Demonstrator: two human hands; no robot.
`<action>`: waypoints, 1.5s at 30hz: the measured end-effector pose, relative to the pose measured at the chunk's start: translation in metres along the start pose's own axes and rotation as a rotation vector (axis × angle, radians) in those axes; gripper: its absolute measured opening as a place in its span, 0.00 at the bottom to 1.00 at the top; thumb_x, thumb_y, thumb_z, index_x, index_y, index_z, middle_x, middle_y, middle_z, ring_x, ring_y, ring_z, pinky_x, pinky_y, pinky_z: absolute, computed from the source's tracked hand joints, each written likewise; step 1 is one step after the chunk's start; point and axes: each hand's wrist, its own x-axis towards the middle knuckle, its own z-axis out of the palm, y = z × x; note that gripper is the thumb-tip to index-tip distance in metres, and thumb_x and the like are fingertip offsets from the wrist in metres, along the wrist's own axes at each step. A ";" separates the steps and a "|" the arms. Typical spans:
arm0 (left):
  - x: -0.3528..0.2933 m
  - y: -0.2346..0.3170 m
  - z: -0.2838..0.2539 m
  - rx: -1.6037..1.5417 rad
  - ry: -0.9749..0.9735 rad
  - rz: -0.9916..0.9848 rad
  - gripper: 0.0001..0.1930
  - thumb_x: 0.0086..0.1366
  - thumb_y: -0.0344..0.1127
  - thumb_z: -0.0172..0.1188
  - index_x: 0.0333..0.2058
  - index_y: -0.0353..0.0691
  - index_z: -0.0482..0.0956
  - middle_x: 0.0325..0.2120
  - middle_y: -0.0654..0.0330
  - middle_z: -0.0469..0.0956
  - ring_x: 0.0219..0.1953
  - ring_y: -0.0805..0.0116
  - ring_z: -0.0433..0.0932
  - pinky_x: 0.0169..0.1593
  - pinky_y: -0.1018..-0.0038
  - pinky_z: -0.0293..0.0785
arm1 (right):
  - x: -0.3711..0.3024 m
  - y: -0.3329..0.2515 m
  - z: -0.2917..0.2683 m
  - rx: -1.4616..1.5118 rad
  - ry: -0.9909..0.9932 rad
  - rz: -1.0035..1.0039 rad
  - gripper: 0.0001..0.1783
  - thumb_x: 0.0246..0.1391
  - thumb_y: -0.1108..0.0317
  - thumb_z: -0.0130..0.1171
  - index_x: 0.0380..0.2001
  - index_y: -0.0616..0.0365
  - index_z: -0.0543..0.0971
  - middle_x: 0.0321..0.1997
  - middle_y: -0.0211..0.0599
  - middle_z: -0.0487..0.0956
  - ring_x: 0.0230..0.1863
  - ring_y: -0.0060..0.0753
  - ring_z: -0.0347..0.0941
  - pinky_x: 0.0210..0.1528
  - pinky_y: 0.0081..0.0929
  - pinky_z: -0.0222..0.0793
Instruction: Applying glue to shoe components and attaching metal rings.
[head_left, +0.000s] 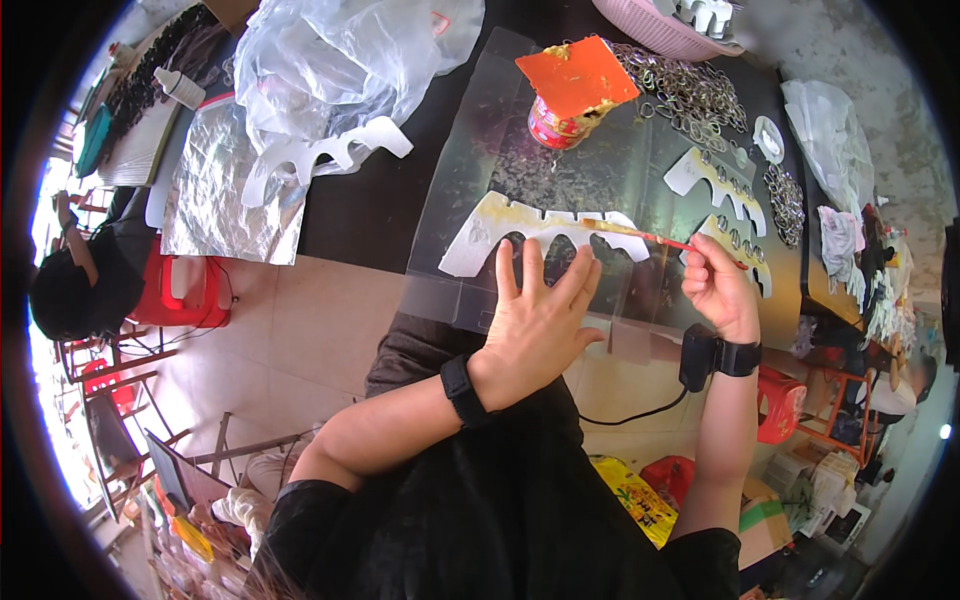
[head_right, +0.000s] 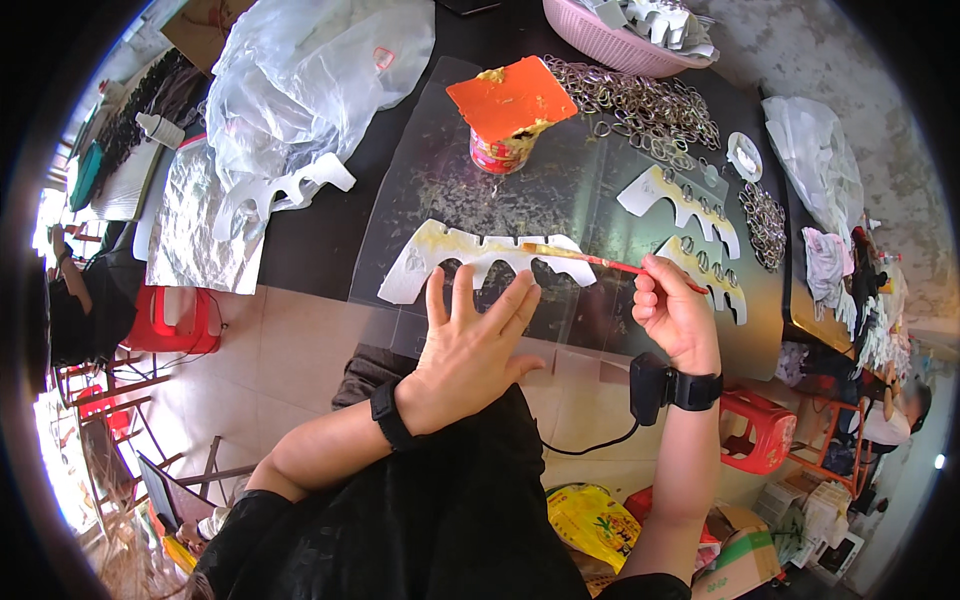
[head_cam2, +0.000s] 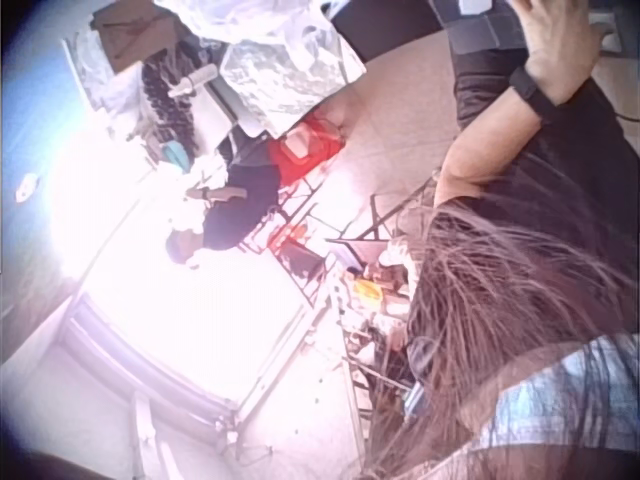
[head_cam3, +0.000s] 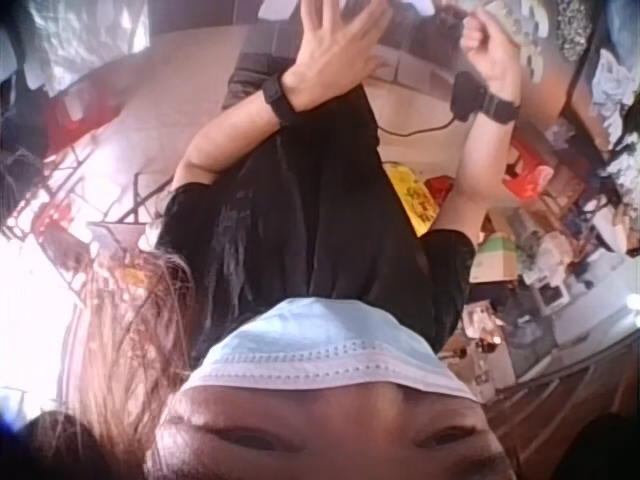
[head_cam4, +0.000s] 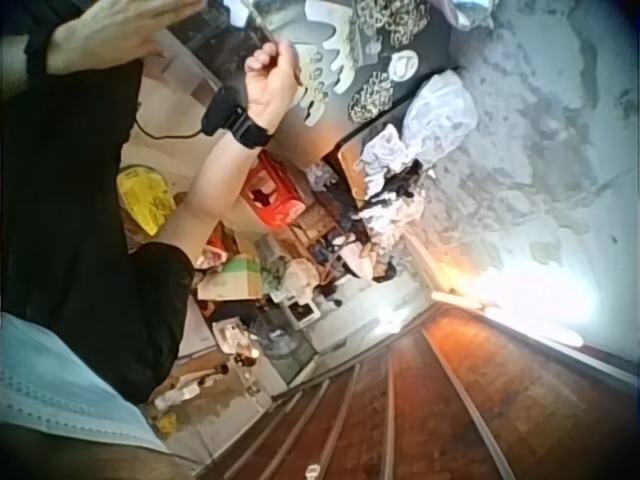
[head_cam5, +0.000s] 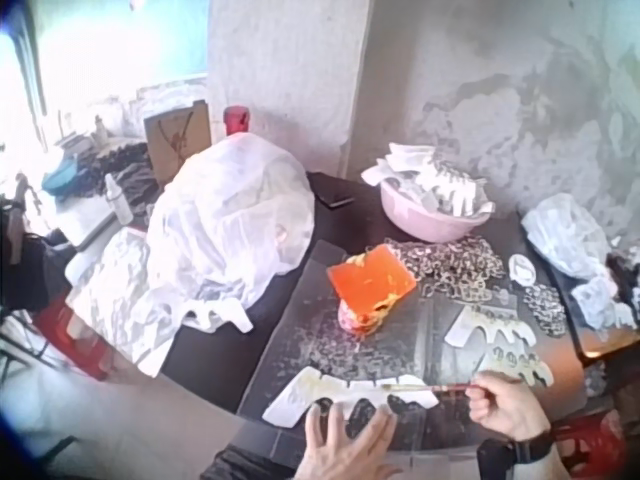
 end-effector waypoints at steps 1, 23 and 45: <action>0.000 0.000 -0.001 -0.009 -0.001 -0.003 0.38 0.54 0.57 0.62 0.59 0.42 0.67 0.61 0.63 0.59 0.57 0.39 0.56 0.59 0.35 0.48 | 0.000 0.001 -0.003 0.017 -0.015 0.008 0.06 0.57 0.66 0.61 0.29 0.53 0.75 0.22 0.27 0.74 0.20 0.17 0.66 0.21 0.16 0.61; 0.012 -0.003 0.002 -0.122 0.013 0.081 0.38 0.50 0.52 0.66 0.51 0.28 0.68 0.52 0.53 0.64 0.57 0.57 0.61 0.58 0.57 0.56 | -0.018 -0.010 -0.034 -0.155 -0.098 -0.114 0.03 0.58 0.70 0.58 0.35 0.54 0.75 0.32 0.32 0.79 0.32 0.25 0.75 0.35 0.23 0.74; 0.013 -0.002 0.004 -0.115 -0.002 0.099 0.41 0.49 0.58 0.66 0.49 0.25 0.69 0.51 0.51 0.62 0.54 0.58 0.62 0.62 0.52 0.50 | -0.033 -0.036 0.113 -0.557 -0.004 -0.863 0.11 0.62 0.64 0.55 0.37 0.62 0.74 0.29 0.37 0.79 0.26 0.24 0.76 0.30 0.20 0.73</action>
